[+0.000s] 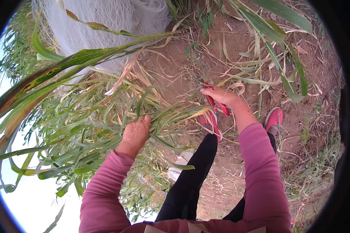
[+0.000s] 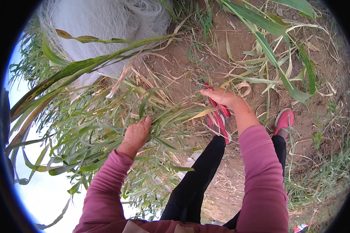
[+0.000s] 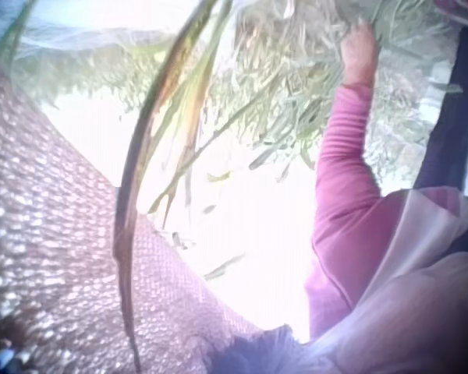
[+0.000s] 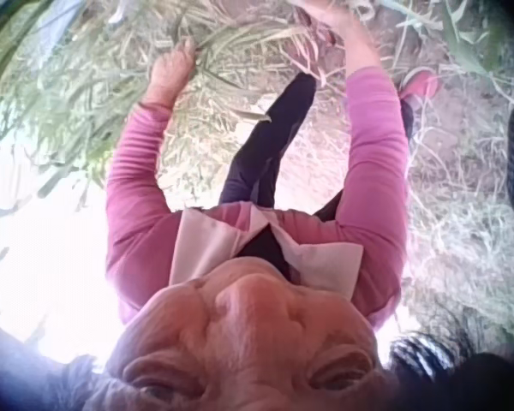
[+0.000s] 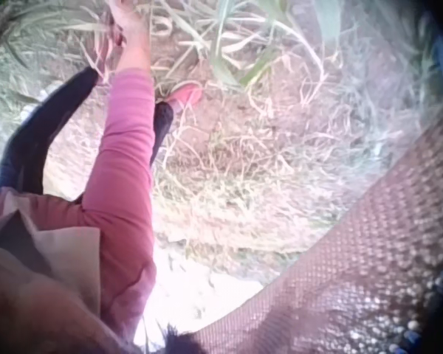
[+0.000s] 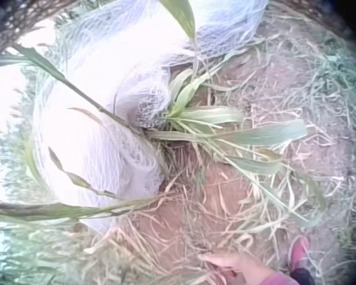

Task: The person uses red-handled shears to cut green plant stalks near the base and gathers them into a bundle. The person places the cut stalks into a white bucket on the ground.

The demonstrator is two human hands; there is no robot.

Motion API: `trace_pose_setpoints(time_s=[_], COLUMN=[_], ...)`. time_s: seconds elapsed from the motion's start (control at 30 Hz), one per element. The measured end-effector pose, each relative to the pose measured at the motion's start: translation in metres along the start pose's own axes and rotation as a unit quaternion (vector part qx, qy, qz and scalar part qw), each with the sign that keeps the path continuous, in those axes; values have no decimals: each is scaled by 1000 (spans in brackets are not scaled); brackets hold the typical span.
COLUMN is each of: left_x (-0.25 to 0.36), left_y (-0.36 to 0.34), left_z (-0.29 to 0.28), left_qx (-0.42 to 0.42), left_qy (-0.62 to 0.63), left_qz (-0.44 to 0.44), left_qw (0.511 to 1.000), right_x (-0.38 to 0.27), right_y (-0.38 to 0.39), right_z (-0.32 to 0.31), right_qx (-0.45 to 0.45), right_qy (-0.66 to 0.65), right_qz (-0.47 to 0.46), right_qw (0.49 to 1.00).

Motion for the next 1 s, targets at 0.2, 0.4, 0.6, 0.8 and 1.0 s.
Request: trace_pose_setpoints(time_s=[0.2, 0.4, 0.6, 0.8, 1.0], left_x=[-35, -38, -106, -114, -111], left_y=[9, 29, 11, 21, 22], left_z=[-172, -265, -220, -136, -104], left_qx=[114, 277, 189, 138, 134], left_qy=[-119, -107, -49, 54, 131], left_qz=[8, 14, -129, -185, -198], left_qw=[986, 955, 972, 971, 962], right_x=[-97, -135, -129, -130, -137], right_y=[-3, -37, -57, -74, -91], right_z=[-11, -26, -30, -38, -52], right_qx=[-12, 20, 46, 72, 121], right_qy=[-244, -250, -248, -162, -46], right_qz=[-89, -85, -49, -14, -58], right_qw=[966, 964, 966, 984, 990])
Point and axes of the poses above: each hand's wrist, its own y-axis away from the middle knuckle, its own z-axis out of the palm, x = y × z, the point moved 9 cm from there along -y, towards the middle knuckle, and after that the axes turned 1 degree about -y, right-handed, at the moved point
